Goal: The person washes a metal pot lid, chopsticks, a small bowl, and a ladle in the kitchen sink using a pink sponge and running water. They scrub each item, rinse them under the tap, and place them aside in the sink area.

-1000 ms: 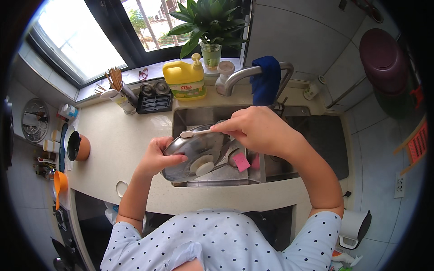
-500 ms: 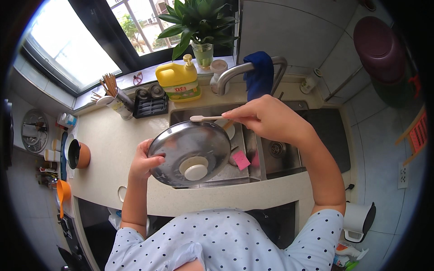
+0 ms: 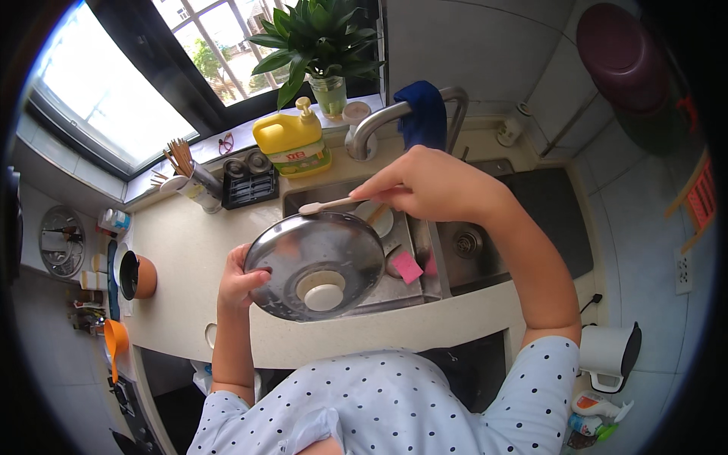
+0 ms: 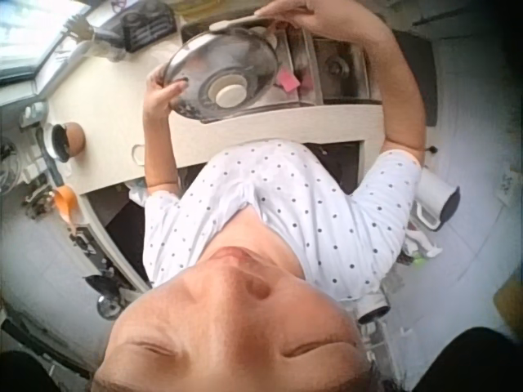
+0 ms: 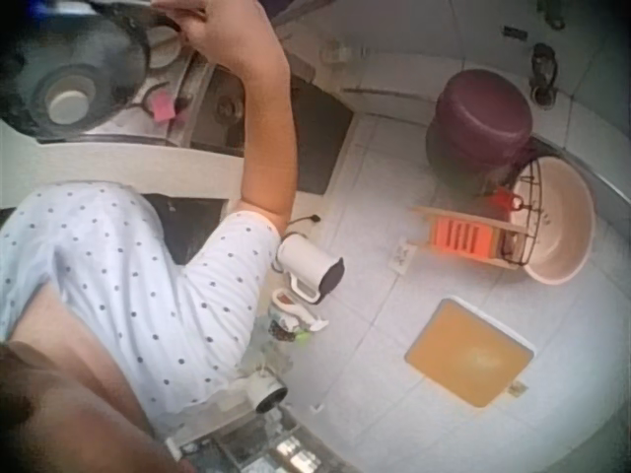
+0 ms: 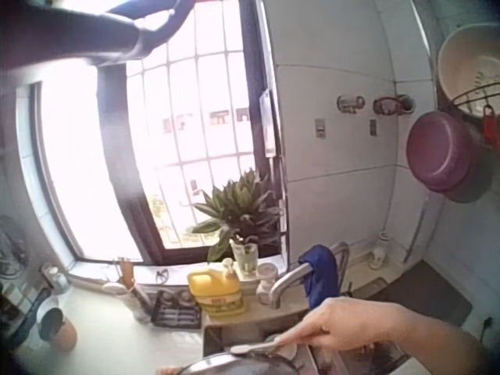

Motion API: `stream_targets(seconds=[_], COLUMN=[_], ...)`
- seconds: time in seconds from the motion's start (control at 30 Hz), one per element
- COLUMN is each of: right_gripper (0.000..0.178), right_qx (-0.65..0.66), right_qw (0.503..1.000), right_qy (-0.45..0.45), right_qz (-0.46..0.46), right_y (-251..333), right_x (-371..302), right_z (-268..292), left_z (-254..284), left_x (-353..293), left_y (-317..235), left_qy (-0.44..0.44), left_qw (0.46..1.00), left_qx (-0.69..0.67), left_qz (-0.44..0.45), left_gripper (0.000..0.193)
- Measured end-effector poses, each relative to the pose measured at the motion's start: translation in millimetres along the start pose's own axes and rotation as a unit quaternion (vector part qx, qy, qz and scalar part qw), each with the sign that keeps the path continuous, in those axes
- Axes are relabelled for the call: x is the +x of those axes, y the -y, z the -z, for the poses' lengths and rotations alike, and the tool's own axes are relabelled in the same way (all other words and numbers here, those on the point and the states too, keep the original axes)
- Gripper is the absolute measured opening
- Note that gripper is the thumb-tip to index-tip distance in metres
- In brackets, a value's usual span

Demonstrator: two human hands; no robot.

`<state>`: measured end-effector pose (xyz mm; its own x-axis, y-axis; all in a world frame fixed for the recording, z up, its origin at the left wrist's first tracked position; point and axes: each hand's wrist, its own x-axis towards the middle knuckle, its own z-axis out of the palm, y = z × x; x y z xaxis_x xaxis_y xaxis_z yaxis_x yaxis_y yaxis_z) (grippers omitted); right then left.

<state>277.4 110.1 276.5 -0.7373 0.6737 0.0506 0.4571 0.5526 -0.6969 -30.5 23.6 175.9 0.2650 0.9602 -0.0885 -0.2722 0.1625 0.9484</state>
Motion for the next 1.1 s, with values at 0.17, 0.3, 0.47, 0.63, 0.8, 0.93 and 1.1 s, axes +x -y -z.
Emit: stream_targets(seconds=[0.17, 0.3, 0.47, 0.63, 0.8, 0.93, 1.1], right_gripper=[0.030, 0.031, 0.033, 0.032, 0.032, 0.031, 0.032], right_qx=[-0.008, 0.016, 0.051, 0.092, 0.118, 0.138, 0.161], right_qw=[0.999, 0.998, 0.999, 0.992, 0.976, 0.962, 0.956], right_qy=[0.043, 0.041, 0.000, -0.065, -0.164, -0.211, -0.219], right_qz=[0.017, -0.044, -0.016, -0.062, -0.082, -0.106, -0.113], right_y=[23, 13, 6, 2, 3, 5, 1], right_x=[14, 9, 0, -18, -48, -64, -80], right_z=[-4, 10, -1, -14, -43, -65, -82], left_z=[2, 6, 21, 18, 15, 43, 54], left_x=[2, -1, 2, 0, 0, -6, -10], left_y=[5, 6, 15, 13, 21, 48, 55], left_qy=[0.009, 0.001, 0.016, 0.006, -0.029, -0.054, -0.081], left_qw=[1.000, 0.998, 0.994, 0.976, 0.954, 0.948, 0.938], left_qx=[0.015, -0.052, -0.094, -0.184, -0.243, -0.268, -0.288], left_qz=[0.007, -0.018, -0.054, -0.120, -0.172, -0.163, -0.175], left_gripper=[0.030, 0.032, 0.036, 0.040, 0.051, 0.056, 0.054])
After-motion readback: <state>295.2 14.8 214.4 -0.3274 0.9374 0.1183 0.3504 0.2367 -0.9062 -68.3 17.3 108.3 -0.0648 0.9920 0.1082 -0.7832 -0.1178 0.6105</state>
